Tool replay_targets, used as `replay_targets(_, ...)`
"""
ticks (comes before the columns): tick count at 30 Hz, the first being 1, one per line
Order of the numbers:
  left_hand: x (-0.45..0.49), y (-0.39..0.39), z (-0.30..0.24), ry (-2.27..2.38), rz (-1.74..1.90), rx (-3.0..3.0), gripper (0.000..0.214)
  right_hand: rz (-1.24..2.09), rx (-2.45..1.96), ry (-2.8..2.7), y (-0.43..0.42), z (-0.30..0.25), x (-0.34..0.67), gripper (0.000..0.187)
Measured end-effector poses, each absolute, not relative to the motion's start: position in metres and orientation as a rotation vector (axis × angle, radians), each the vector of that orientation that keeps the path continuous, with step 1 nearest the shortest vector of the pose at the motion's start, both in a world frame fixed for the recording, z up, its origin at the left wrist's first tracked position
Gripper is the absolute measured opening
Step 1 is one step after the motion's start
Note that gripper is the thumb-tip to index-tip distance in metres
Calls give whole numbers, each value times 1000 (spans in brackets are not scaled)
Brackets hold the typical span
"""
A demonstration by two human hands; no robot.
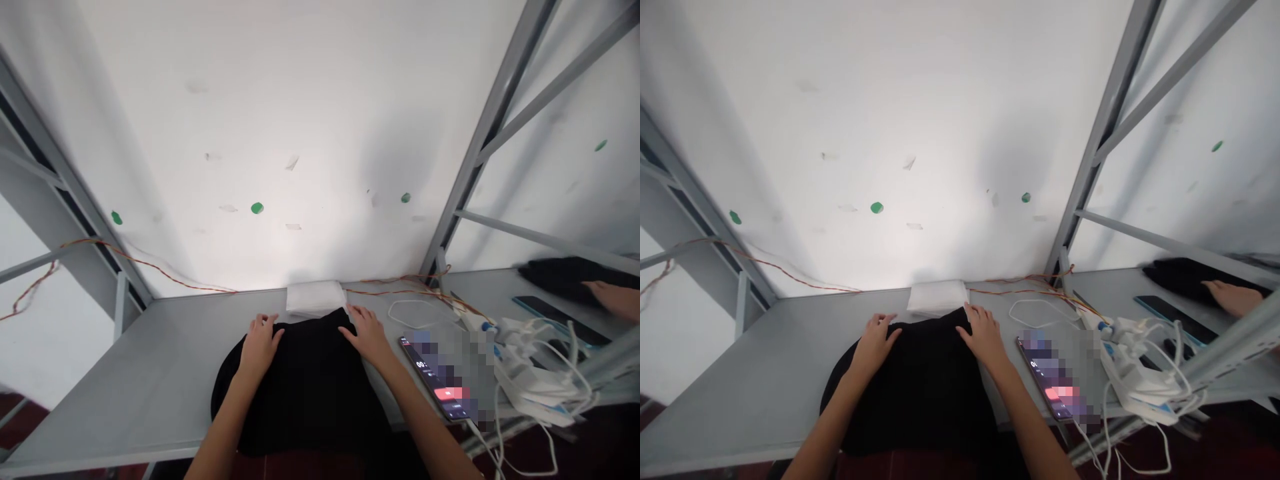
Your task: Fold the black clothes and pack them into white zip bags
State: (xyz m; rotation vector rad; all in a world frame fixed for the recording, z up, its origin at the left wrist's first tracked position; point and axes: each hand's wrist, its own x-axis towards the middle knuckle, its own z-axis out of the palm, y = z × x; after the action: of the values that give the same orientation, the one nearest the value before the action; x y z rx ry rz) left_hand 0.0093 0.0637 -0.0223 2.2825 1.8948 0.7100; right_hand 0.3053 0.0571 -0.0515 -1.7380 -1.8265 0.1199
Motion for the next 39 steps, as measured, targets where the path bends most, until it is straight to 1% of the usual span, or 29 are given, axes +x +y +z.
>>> replay_targets(2, 8, 77, -16, 1817, 731, 2313, 21, 100, -1726, -1898, 63, -43, 304, 36)
replay_targets(4, 4, 80, -11, 1745, 753, 2333, 11, 108, -1669, -1945, 63, -38, 304, 24)
replay_targets(5, 1, 78, -9, 1708, 764, 2339, 9, 114, -1651, -1961, 61, -36, 305, 24)
replay_targets(8, -12, 59, -3, 1527, 818, 2337, 7, 151, -1509, -1982, 45, -35, 315, 36)
replay_targets(9, -17, 50, -2, 1452, 844, 2347, 7, 166, -1435, -1988, 35, -37, 319, 37)
replay_targets(11, -30, 31, -2, 1326, 879, 2423, 11, 201, -1294, -2034, 12, -41, 329, 31)
replay_targets(13, -45, 12, -7, 1286, 868, 2559, 16, 221, -1239, -2113, -15, -46, 337, 28)
replay_targets(16, -72, -17, -21, 1241, 788, 2698, 38, 217, -1264, -2196, -55, -51, 343, 33)
replay_targets(17, -80, -25, -27, 1201, 736, 2716, 46, 239, -1267, -2240, -66, -53, 343, 37)
replay_targets(20, -100, -43, -43, 1092, 534, 2729, 73, 405, -1226, -2440, -88, -61, 345, 66)
replay_targets(21, -104, -46, -46, 1091, 486, 2721, 78, 460, -1221, -2484, -91, -64, 346, 71)
replay_targets(22, -107, -47, -49, 1104, 460, 2708, 79, 502, -1228, -2502, -92, -67, 348, 71)
replay_targets(23, -109, -48, -49, 1123, 446, 2690, 76, 533, -1240, -2502, -92, -70, 349, 66)
replay_targets(27, -112, -48, -42, 1136, 415, 2624, 49, 647, -1279, -2409, -86, -72, 352, 42)
replay_targets(29, -110, -50, -35, 1141, 458, 2563, 37, 690, -1283, -2315, -84, -68, 350, 37)
replay_targets(31, -104, -51, -28, 1193, 594, 2457, 31, 716, -1308, -2185, -82, -63, 344, 37)
replay_targets(33, -95, -50, -23, 1295, 767, 2322, 32, 728, -1372, -2038, -76, -58, 337, 41)
replay_targets(35, -83, -45, -19, 1453, 862, 2202, 43, 716, -1464, -1916, -65, -56, 329, 47)
replay_targets(37, -71, -36, -20, 1645, 829, 2139, 50, 668, -1523, -1846, -50, -57, 322, 51)
replay_targets(39, -62, -25, -25, 1869, 724, 2112, 48, 606, -1532, -1817, -33, -61, 318, 52)
